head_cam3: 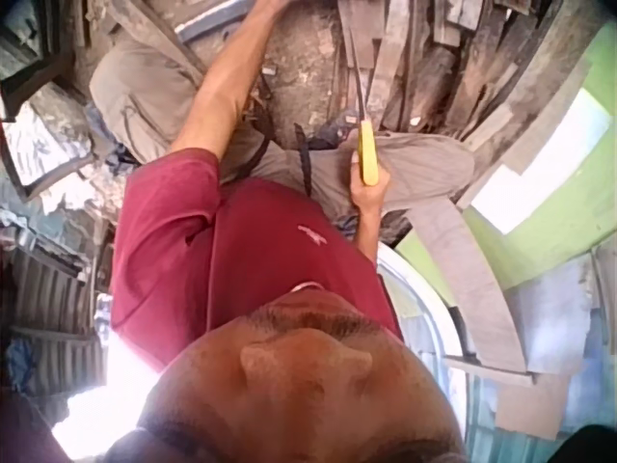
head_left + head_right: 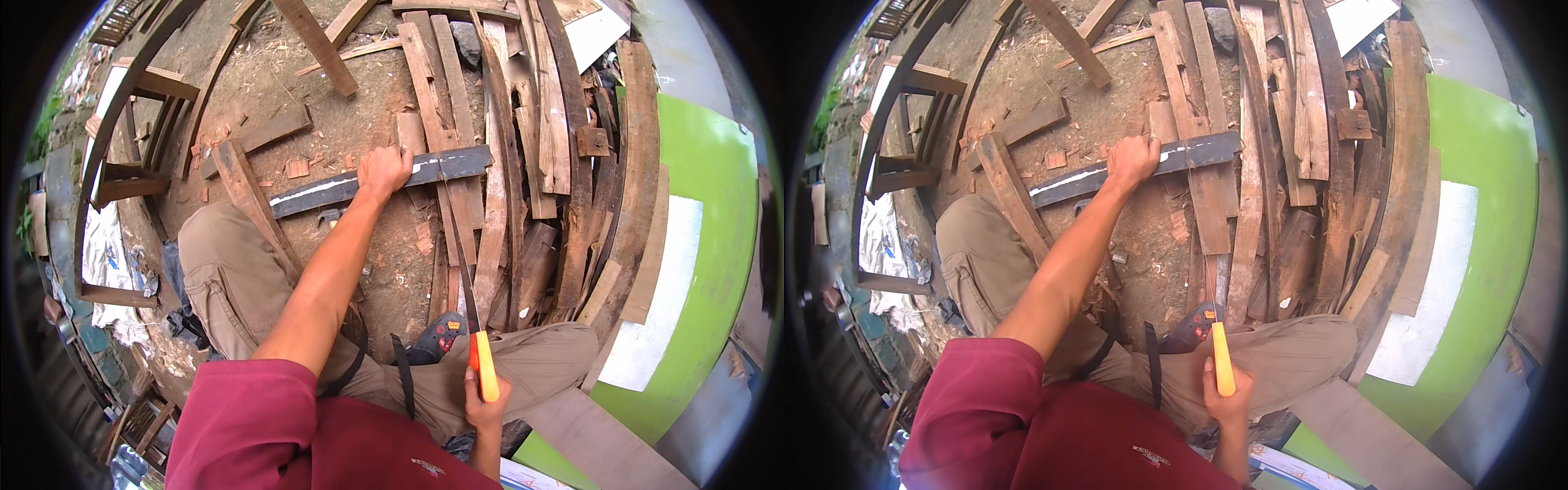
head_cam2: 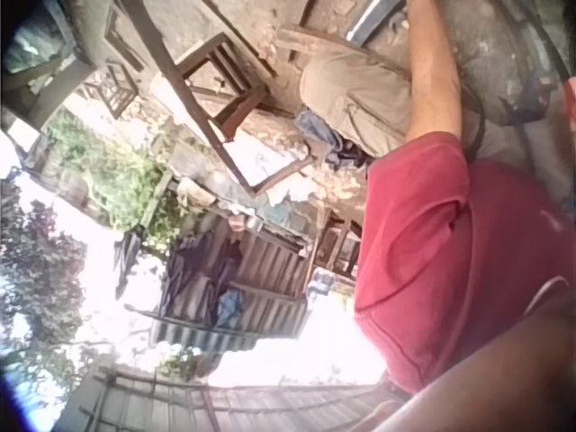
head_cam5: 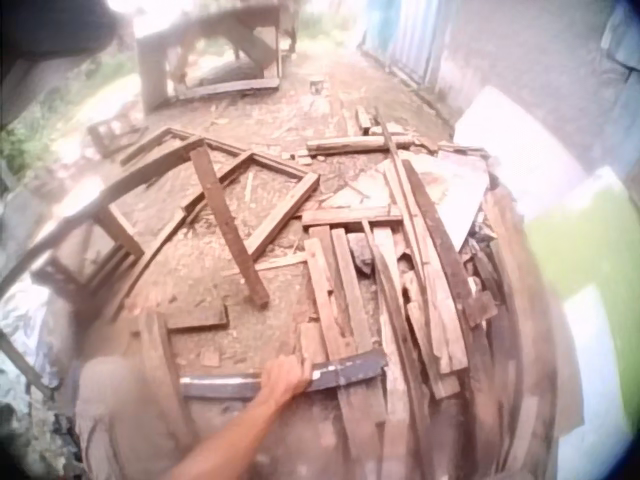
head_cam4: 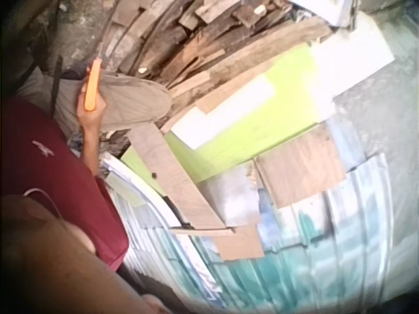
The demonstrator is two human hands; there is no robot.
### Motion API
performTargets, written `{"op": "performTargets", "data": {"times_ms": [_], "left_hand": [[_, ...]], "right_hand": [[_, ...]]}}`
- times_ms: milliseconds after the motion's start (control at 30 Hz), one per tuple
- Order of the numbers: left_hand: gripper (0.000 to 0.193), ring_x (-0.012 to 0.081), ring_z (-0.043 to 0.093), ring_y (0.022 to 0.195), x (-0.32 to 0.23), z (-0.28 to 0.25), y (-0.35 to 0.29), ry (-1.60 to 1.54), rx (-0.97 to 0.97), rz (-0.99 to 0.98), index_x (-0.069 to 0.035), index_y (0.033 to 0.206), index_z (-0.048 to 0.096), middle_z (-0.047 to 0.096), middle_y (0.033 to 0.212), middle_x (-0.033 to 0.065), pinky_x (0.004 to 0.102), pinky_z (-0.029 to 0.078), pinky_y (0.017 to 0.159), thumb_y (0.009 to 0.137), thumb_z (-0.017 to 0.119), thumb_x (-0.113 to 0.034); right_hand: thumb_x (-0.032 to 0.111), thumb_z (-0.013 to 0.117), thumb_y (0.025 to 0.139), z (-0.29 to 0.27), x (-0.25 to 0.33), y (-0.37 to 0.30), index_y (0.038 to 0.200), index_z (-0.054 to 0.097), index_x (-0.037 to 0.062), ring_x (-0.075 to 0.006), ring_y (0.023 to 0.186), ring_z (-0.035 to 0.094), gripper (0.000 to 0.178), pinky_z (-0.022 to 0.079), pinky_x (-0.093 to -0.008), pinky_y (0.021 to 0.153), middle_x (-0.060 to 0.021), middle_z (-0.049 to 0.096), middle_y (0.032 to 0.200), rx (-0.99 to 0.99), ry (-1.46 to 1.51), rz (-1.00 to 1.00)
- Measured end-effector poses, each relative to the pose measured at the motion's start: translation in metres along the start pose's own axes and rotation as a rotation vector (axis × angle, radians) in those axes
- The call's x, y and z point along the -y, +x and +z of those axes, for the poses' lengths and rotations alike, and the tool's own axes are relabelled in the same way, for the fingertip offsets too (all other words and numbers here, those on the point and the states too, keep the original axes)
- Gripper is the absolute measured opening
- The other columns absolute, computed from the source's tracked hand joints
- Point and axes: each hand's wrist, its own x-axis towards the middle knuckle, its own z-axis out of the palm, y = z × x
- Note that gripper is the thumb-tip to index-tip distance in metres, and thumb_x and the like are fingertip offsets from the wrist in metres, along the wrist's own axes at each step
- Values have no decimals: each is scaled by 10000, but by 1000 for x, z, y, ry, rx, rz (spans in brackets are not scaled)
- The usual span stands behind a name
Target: The person sits on the ground and uses a hand saw to cut a wooden plank into smaller pieces. They reposition the wood and continue sawing, then use a metal file to smooth the cut edges.
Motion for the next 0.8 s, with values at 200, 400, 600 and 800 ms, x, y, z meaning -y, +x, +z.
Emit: {"op": "performTargets", "data": {"times_ms": [200,400,600,800], "left_hand": [[547,454,700,931,-5,-8,-2,-15,0,47,22,945,751,711,958,295,527,543,863,946,450,-434],[549,435,709,943,-36,-29,-7,-59,12,74,6,932,760,722,959,274,504,556,862,954,446,-444],[620,453,711,870,-15,-69,-25,-39,48,13,44,904,752,718,900,286,514,561,819,968,414,-472],[575,417,719,917,37,-39,-17,46,-77,-69,0,913,770,732,950,246,495,567,834,943,473,-491]], "right_hand": [[55,701,883,-4,-11,0,740,609,-8,-181,465,499,181,394,-343,489,-96,510,556,19,-54,-25],[69,691,899,-7,-17,-15,774,603,-19,-164,498,456,176,380,-344,509,-83,488,577,-37,-11,-32],[78,660,917,-7,-34,-26,807,636,-26,-128,530,472,154,381,-324,520,-25,507,592,-23,183,67],[84,724,887,29,-16,-10,1002,724,-33,-124,614,644,164,504,-316,607,-128,660,679,17,14,-43]]}}
